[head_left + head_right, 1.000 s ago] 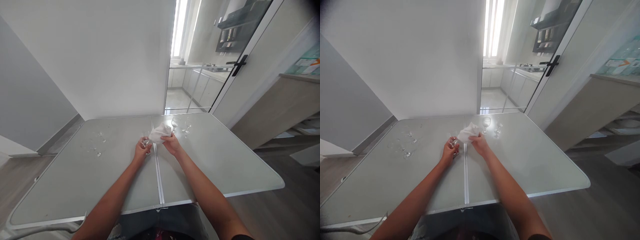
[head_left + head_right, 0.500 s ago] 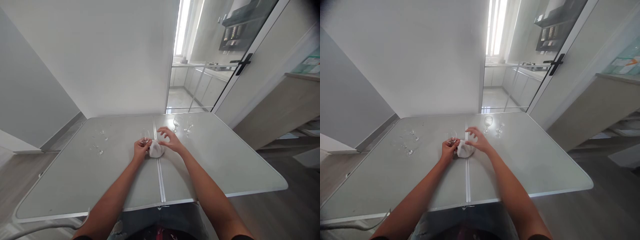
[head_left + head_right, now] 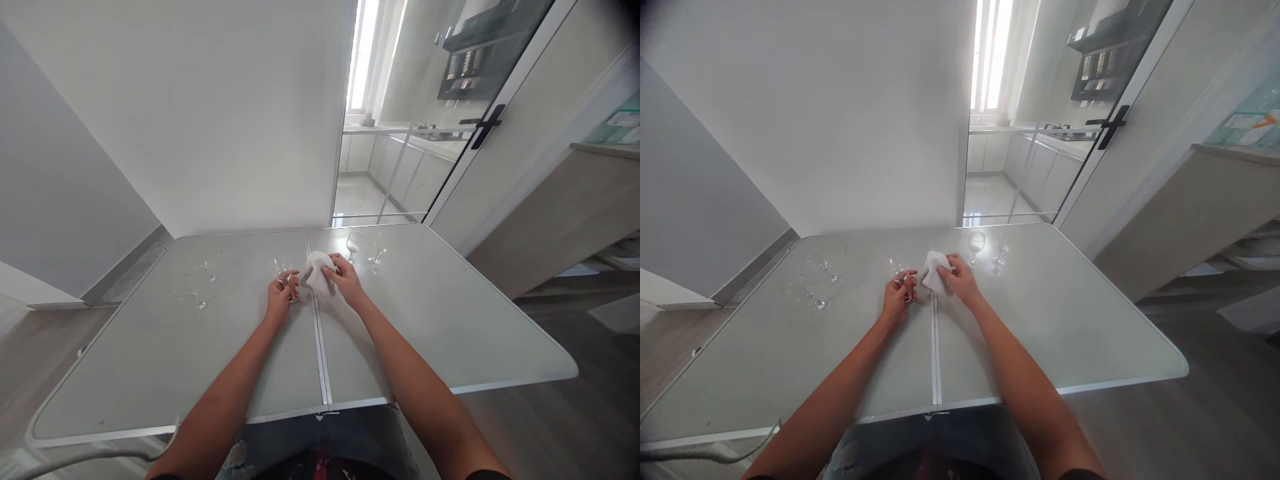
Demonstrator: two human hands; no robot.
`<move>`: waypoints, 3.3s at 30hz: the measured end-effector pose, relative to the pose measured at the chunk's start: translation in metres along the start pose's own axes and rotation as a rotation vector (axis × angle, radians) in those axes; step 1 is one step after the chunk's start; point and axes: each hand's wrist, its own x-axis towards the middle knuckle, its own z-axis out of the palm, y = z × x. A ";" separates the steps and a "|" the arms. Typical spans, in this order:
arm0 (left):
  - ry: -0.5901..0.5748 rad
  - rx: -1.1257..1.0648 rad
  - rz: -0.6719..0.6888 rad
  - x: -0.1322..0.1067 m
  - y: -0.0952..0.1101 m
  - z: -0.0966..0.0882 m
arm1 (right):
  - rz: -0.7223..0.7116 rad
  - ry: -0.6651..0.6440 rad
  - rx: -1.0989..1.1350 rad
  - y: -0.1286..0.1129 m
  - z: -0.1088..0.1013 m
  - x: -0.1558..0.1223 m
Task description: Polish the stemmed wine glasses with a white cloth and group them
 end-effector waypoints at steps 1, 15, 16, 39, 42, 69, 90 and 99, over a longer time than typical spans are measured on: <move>-0.032 0.011 -0.023 -0.001 0.001 0.000 | -0.016 0.054 0.001 0.000 -0.002 0.001; -0.307 0.426 -0.105 -0.008 0.000 0.003 | -0.175 0.076 -0.231 -0.005 -0.012 -0.003; -0.292 0.531 -0.061 -0.007 0.000 0.001 | -0.200 0.095 -0.252 -0.007 -0.012 -0.005; -0.004 1.127 0.412 -0.004 -0.011 -0.009 | 0.034 -0.372 -0.176 -0.018 -0.013 -0.008; -0.013 1.087 0.390 -0.005 -0.010 -0.009 | 0.049 -0.451 -0.192 -0.021 -0.012 -0.009; 0.004 1.013 0.377 -0.008 -0.016 -0.007 | 0.087 -0.213 -0.043 -0.016 -0.002 -0.008; 0.012 1.095 0.392 -0.010 -0.014 -0.007 | -0.034 -0.289 -0.224 -0.019 0.001 -0.010; -0.073 1.146 0.373 -0.008 -0.013 -0.007 | 0.159 -0.158 0.066 -0.021 -0.002 -0.008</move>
